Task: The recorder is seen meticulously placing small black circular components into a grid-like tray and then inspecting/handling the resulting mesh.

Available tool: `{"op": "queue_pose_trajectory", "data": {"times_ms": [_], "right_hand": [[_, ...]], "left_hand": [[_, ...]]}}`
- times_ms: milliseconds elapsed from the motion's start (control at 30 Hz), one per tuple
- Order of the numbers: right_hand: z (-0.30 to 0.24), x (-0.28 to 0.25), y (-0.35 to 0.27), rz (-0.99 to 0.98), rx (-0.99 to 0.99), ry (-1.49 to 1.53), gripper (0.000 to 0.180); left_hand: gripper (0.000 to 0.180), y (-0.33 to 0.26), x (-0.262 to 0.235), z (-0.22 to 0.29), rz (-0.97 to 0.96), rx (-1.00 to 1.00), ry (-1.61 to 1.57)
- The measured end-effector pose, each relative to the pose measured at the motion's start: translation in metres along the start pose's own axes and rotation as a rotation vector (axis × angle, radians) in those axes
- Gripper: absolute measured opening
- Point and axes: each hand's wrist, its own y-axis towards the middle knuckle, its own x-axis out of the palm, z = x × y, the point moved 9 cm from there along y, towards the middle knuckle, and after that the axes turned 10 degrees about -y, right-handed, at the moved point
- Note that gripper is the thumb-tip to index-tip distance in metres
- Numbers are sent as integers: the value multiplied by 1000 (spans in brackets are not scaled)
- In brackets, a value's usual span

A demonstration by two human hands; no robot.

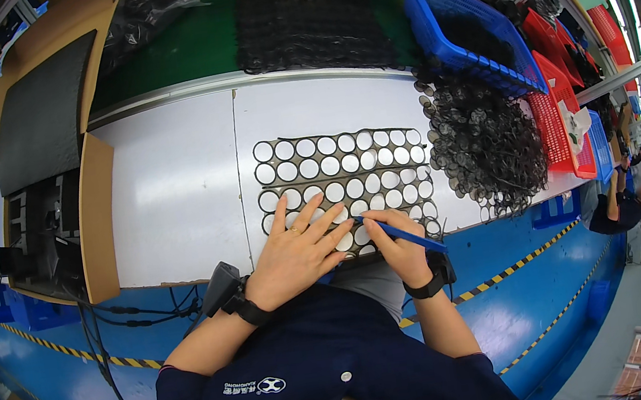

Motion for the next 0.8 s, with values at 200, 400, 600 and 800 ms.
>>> {"op": "queue_pose_trajectory", "data": {"times_ms": [200, 400, 600, 800], "right_hand": [[-42, 6, -5, 84, -314, -382, 20], [8, -38, 22, 347, -221, -442, 23], [31, -24, 24, 151, 58, 34, 22], [-4, 2, 24, 93, -132, -37, 19]], "left_hand": [[52, 1, -1, 0, -11, 2, 10], [50, 1, -3, 2, 9, 23, -9], [50, -1, 1, -1, 7, 17, -22], [54, 10, -6, -6, 58, -29, 21]]}}
